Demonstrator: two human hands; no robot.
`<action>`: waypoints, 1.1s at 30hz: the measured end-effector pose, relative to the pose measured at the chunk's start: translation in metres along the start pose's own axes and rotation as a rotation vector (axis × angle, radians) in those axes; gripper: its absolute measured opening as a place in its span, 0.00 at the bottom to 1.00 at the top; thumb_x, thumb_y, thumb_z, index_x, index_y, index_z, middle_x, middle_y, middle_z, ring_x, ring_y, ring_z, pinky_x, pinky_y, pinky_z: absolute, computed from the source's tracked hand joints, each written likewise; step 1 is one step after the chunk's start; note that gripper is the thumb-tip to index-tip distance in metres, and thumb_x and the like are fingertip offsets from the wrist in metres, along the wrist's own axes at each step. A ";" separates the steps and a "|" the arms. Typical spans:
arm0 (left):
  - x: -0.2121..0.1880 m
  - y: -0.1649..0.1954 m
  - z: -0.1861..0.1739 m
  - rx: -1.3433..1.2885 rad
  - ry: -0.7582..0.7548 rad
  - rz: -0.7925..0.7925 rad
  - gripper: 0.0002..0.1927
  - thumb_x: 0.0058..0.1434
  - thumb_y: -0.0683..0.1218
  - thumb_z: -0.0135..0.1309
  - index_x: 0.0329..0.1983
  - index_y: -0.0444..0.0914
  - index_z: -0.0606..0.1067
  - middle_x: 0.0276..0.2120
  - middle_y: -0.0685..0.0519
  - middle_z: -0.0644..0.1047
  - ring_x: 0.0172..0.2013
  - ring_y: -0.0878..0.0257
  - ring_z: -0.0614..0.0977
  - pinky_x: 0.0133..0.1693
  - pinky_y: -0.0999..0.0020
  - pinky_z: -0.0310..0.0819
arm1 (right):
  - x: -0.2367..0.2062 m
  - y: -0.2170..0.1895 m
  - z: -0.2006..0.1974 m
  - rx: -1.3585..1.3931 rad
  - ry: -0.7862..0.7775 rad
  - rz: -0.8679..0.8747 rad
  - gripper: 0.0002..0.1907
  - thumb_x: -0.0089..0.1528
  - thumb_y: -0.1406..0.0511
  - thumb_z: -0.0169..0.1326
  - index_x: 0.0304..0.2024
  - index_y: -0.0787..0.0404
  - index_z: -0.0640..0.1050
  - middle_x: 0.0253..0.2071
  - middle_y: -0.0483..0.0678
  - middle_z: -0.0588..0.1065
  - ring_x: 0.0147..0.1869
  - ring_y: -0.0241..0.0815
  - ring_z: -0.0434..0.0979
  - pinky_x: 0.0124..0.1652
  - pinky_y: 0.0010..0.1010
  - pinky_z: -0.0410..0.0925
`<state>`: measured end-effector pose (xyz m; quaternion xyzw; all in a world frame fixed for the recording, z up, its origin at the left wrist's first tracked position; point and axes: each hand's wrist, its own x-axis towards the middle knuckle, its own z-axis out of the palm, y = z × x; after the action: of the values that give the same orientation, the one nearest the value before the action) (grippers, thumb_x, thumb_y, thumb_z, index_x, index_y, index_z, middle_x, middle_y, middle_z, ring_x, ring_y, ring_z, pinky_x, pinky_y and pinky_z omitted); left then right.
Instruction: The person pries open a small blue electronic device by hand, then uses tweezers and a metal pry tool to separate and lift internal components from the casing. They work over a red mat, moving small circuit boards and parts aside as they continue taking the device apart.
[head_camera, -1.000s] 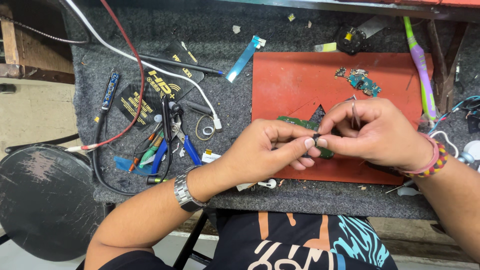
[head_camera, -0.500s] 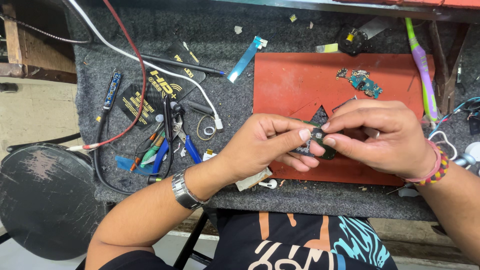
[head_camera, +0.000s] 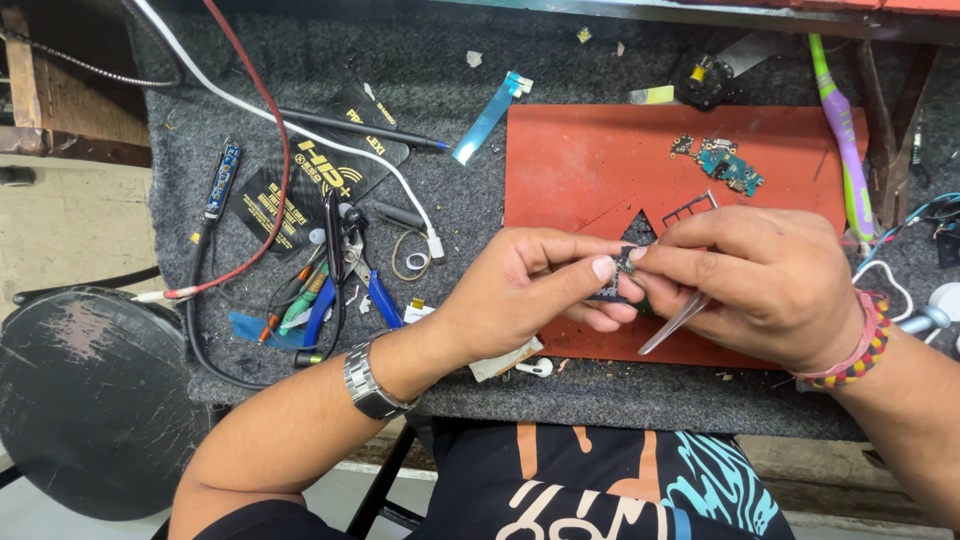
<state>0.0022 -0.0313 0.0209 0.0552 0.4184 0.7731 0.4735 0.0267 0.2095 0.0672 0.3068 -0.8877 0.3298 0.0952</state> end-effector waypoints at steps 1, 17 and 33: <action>0.000 0.000 0.000 0.002 -0.008 0.008 0.18 0.76 0.43 0.46 0.64 0.26 0.72 0.48 0.42 0.81 0.46 0.60 0.85 0.51 0.67 0.84 | 0.001 -0.001 0.000 -0.005 0.002 -0.003 0.10 0.56 0.68 0.68 0.39 0.60 0.82 0.36 0.46 0.78 0.32 0.43 0.79 0.31 0.32 0.70; -0.002 0.010 -0.003 -0.081 -0.134 -0.059 0.24 0.76 0.43 0.47 0.71 0.26 0.65 0.57 0.38 0.78 0.51 0.54 0.84 0.53 0.62 0.83 | -0.022 0.004 0.012 0.569 0.001 0.584 0.04 0.61 0.70 0.62 0.38 0.64 0.81 0.35 0.42 0.76 0.32 0.26 0.68 0.31 0.18 0.61; -0.002 0.009 -0.009 -0.227 -0.165 -0.097 0.26 0.78 0.48 0.45 0.71 0.24 0.65 0.56 0.35 0.77 0.52 0.50 0.84 0.54 0.61 0.82 | -0.035 0.020 0.020 0.921 -0.059 0.915 0.05 0.63 0.70 0.58 0.41 0.65 0.79 0.32 0.39 0.77 0.32 0.23 0.72 0.30 0.17 0.64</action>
<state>-0.0076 -0.0400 0.0222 0.0445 0.2901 0.7845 0.5464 0.0430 0.2258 0.0285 -0.0842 -0.6986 0.6754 -0.2207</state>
